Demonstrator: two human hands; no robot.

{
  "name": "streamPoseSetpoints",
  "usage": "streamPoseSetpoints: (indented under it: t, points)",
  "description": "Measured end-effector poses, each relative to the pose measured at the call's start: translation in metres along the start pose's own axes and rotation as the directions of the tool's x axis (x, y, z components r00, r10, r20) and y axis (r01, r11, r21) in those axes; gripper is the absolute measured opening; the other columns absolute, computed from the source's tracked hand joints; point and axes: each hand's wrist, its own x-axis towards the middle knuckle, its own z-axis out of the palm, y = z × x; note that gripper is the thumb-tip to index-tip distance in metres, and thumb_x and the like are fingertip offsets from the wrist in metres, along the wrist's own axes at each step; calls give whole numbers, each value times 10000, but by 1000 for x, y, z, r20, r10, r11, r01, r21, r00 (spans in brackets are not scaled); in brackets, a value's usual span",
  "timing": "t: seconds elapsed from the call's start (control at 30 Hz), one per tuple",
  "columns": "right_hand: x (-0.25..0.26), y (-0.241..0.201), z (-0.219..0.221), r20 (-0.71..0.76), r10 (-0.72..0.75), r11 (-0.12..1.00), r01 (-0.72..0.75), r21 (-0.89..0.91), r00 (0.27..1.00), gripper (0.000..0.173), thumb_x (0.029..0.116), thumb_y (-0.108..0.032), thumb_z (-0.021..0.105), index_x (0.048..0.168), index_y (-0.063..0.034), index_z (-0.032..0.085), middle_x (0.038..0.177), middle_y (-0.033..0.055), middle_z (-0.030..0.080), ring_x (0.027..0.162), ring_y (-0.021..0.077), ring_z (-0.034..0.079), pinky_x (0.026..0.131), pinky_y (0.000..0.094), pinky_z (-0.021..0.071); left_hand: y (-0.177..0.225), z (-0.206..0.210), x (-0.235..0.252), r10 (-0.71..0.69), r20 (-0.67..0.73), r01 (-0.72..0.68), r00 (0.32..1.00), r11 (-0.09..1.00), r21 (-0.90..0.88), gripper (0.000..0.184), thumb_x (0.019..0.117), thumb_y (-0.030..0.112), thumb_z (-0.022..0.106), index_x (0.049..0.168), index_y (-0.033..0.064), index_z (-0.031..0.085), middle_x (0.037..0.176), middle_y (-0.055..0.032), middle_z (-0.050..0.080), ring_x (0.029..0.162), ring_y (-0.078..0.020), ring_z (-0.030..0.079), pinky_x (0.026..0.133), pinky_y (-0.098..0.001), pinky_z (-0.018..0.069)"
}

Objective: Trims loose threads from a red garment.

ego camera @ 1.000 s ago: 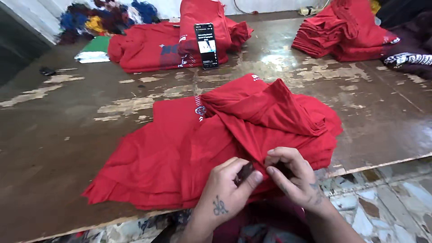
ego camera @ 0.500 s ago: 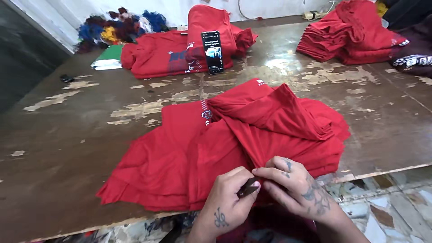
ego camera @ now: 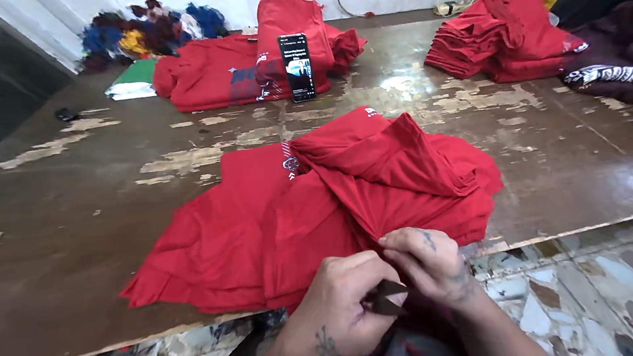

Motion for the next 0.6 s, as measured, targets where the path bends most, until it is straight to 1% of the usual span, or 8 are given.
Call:
streamPoseSetpoints:
  t: [0.07, 0.1, 0.13, 0.2, 0.3, 0.4, 0.47, 0.6]
  points:
    - [0, 9, -10, 10, 111, 982, -111, 151, 994, 274, 1065, -186, 536, 993, 33, 685, 913, 122, 742, 858, 75, 710, 805, 199, 569, -2, -11, 4, -97, 20, 94, 995, 988, 119, 383, 997, 373, 594, 1113, 18, 680, 814, -52, 656, 641, -64, 566, 553, -216, 478]
    - [0, 14, -15, 23, 147, 967, -148, 208, 989, 291, 1073, -201, 520, 990, 36, 667, 896, 105, 725, 837, 38, 684, 789, 177, 552, -3, -18, 7, -149, 31, 140, 988, 968, 207, 481, 1004, 425, 565, 1225, 9, 658, 898, -85, 696, 690, -98, 604, 593, -263, 509]
    - [2, 16, -17, 38, 173, 953, -177, 245, 984, 304, 1078, -212, 509, 982, 39, 652, 877, 94, 708, 821, 16, 664, 776, 163, 535, -4, -24, 11, -187, 54, 166, 981, 949, 270, 516, 1016, 429, 529, 1280, -2, 634, 984, -120, 712, 748, -140, 634, 629, -312, 525]
    - [8, 11, -21, 67, 258, 932, -266, 246, 964, 334, 1064, -200, 527, 956, 80, 672, 836, 121, 698, 779, 42, 642, 741, 177, 505, -2, -32, 18, -205, 104, 155, 973, 920, 359, 451, 1047, 376, 478, 1271, 24, 648, 1057, -132, 717, 826, -182, 672, 697, -351, 545]
    - [13, 7, -24, 129, 340, 911, -360, 201, 932, 343, 1068, -200, 502, 954, 78, 668, 870, 126, 716, 833, 73, 674, 775, 212, 526, 3, -32, 24, -155, 169, 62, 973, 887, 457, 368, 1023, 304, 495, 1219, 82, 714, 996, -93, 729, 830, -224, 707, 690, -409, 554]
    - [10, 12, -22, 128, 306, 922, -327, 208, 943, 365, 1103, -246, 438, 948, 33, 616, 854, 83, 690, 833, 34, 661, 784, 190, 531, 2, -32, 29, -113, 248, -30, 962, 860, 510, 363, 1018, 305, 488, 1206, 112, 731, 946, -70, 724, 758, -232, 701, 593, -434, 539]
    - [15, 6, -22, 136, 367, 902, -388, 188, 920, 360, 1080, -199, 465, 940, 77, 648, 860, 114, 708, 827, 62, 656, 774, 203, 509, 4, -31, 32, -103, 272, -59, 957, 847, 528, 365, 1020, 305, 479, 1200, 125, 740, 924, -67, 718, 724, -234, 696, 556, -434, 530]
    - [9, 12, -22, 101, 223, 943, -241, 229, 970, 373, 1108, -230, 415, 922, 41, 591, 789, 109, 646, 756, 63, 625, 712, 195, 499, 4, -30, 35, -84, 294, -91, 952, 842, 532, 331, 1028, 260, 482, 1169, 145, 759, 894, -57, 727, 705, -233, 702, 535, -437, 521]
